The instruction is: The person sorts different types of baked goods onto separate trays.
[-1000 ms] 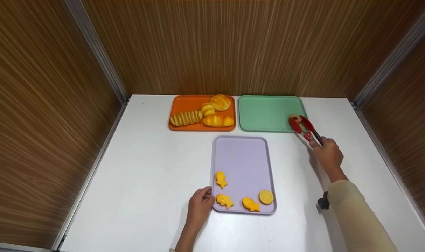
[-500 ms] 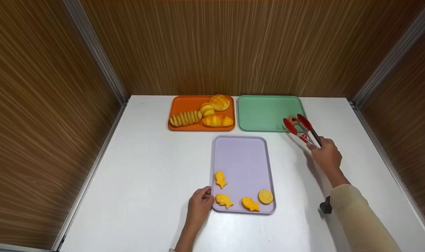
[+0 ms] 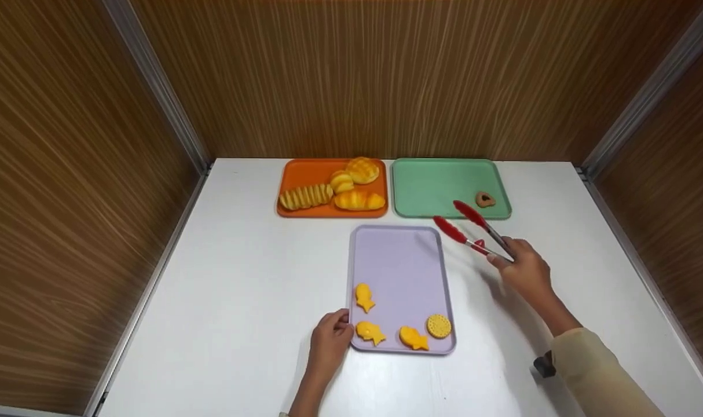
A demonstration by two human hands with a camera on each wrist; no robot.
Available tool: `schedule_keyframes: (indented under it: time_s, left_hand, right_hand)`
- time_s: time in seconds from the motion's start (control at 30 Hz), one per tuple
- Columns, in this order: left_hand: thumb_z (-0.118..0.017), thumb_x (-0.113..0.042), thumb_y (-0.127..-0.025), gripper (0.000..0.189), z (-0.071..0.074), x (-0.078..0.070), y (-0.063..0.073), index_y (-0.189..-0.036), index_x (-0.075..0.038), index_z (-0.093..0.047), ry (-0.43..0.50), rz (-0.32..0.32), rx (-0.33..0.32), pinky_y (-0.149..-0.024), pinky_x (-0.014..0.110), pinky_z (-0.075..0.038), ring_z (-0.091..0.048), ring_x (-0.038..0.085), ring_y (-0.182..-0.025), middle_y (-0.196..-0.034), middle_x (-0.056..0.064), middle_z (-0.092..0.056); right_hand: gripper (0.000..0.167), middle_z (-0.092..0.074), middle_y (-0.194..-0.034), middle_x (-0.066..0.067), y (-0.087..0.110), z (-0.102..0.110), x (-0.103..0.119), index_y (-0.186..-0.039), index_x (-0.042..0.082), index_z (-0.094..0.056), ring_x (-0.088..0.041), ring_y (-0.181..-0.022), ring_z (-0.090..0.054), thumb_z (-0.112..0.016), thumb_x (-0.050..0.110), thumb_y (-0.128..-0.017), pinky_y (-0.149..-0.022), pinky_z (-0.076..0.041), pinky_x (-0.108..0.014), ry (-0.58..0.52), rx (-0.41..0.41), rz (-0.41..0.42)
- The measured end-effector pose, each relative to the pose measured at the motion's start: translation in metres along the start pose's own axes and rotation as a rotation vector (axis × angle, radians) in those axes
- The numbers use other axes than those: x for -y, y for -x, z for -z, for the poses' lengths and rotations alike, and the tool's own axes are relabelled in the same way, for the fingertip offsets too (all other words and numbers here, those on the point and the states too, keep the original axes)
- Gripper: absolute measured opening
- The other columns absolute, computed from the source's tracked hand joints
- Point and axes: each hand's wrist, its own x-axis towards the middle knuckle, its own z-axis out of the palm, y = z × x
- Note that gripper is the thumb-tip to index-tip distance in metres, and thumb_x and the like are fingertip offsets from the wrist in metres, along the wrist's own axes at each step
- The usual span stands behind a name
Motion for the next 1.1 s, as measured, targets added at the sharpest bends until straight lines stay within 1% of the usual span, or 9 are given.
schedule_keyframes:
  time_s: [0.13, 0.23, 0.37, 0.5, 0.73, 0.8, 0.9, 1.0, 1.1]
  left_hand:
    - [-0.067, -0.01, -0.092, 0.032, 0.001, 0.0, 0.0, -0.122, -0.002, -0.069, 0.002, 0.005, 0.01, -0.085, 0.025, -0.057, -0.063, 0.013, -0.095, -0.104, 0.003, -0.067]
    - [-0.067, -0.01, -0.092, 0.031, 0.001, 0.0, 0.0, -0.122, -0.001, -0.068, 0.005, 0.003, 0.006, -0.085, 0.025, -0.057, -0.063, 0.013, -0.095, -0.104, 0.004, -0.067]
    - [-0.068, -0.008, -0.09, 0.03, 0.001, 0.0, 0.0, -0.119, -0.001, -0.07, -0.022, -0.013, -0.013, -0.083, 0.025, -0.057, -0.064, 0.014, -0.094, -0.102, 0.004, -0.067]
    - [-0.069, -0.008, -0.089, 0.029, 0.0, -0.001, 0.001, -0.118, -0.002, -0.07, -0.054, -0.022, -0.024, -0.082, 0.025, -0.057, -0.064, 0.013, -0.092, -0.101, 0.003, -0.067]
    - [-0.068, -0.011, -0.091, 0.03, -0.001, -0.002, 0.0, -0.12, -0.004, -0.07, -0.05, 0.006, -0.016, -0.084, 0.025, -0.056, -0.063, 0.011, -0.093, -0.102, 0.001, -0.067]
    - [-0.068, -0.011, -0.09, 0.03, -0.001, -0.002, 0.0, -0.12, -0.003, -0.07, -0.047, 0.003, -0.016, -0.084, 0.026, -0.057, -0.063, 0.012, -0.093, -0.101, 0.002, -0.067]
    - [-0.068, -0.01, -0.09, 0.03, 0.0, -0.001, 0.0, -0.119, -0.003, -0.07, -0.04, -0.004, -0.013, -0.083, 0.026, -0.057, -0.064, 0.012, -0.093, -0.101, 0.002, -0.067]
    - [-0.068, -0.009, -0.09, 0.029, 0.0, -0.001, 0.0, -0.119, -0.002, -0.07, -0.034, -0.009, -0.011, -0.083, 0.026, -0.057, -0.064, 0.014, -0.093, -0.101, 0.004, -0.067]
    - [-0.068, -0.009, -0.091, 0.029, 0.0, -0.001, 0.0, -0.119, -0.002, -0.07, -0.029, -0.005, -0.006, -0.084, 0.026, -0.057, -0.064, 0.013, -0.094, -0.102, 0.004, -0.067]
  right_hand:
    - [0.059, -0.059, -0.13, -0.02, 0.011, -0.005, 0.007, -0.138, 0.0, -0.057, -0.042, -0.121, -0.056, -0.071, 0.034, -0.093, -0.098, -0.042, -0.063, 0.001, 0.0, 0.081]
    - [0.059, -0.06, -0.13, -0.019, 0.017, -0.009, 0.012, -0.138, -0.001, -0.057, -0.043, -0.121, -0.056, -0.073, 0.031, -0.092, -0.098, -0.043, -0.063, 0.005, 0.018, 0.127]
    - [0.06, -0.062, -0.13, -0.016, 0.026, -0.014, 0.02, -0.139, 0.001, -0.057, -0.04, -0.12, -0.058, -0.075, 0.031, -0.091, -0.097, -0.045, -0.061, 0.002, 0.048, 0.152]
    - [0.059, -0.063, -0.129, -0.013, 0.035, -0.02, 0.027, -0.139, 0.005, -0.059, -0.035, -0.112, -0.061, -0.078, 0.031, -0.088, -0.093, -0.048, -0.058, 0.01, 0.081, 0.17]
    - [0.061, -0.064, -0.13, -0.01, 0.046, -0.029, 0.036, -0.137, 0.006, -0.061, -0.032, -0.111, -0.063, -0.081, 0.03, -0.085, -0.093, -0.052, -0.056, 0.031, 0.132, 0.244]
    - [0.061, -0.065, -0.128, -0.009, 0.049, -0.03, 0.037, -0.136, 0.006, -0.062, -0.029, -0.107, -0.063, -0.082, 0.029, -0.084, -0.091, -0.053, -0.052, 0.037, 0.144, 0.273]
    - [0.06, -0.067, -0.126, -0.005, 0.053, -0.033, 0.038, -0.136, 0.007, -0.063, -0.024, -0.099, -0.062, -0.083, 0.028, -0.083, -0.086, -0.055, -0.043, 0.035, 0.165, 0.308]
    - [0.06, -0.067, -0.123, -0.001, 0.058, -0.035, 0.039, -0.135, 0.009, -0.064, -0.022, -0.093, -0.061, -0.083, 0.028, -0.082, -0.08, -0.053, -0.036, 0.023, 0.198, 0.335]
    - [0.059, -0.067, -0.122, 0.003, 0.062, -0.038, 0.04, -0.134, 0.012, -0.066, -0.02, -0.092, -0.06, -0.084, 0.029, -0.081, -0.079, -0.052, -0.033, 0.016, 0.229, 0.36]
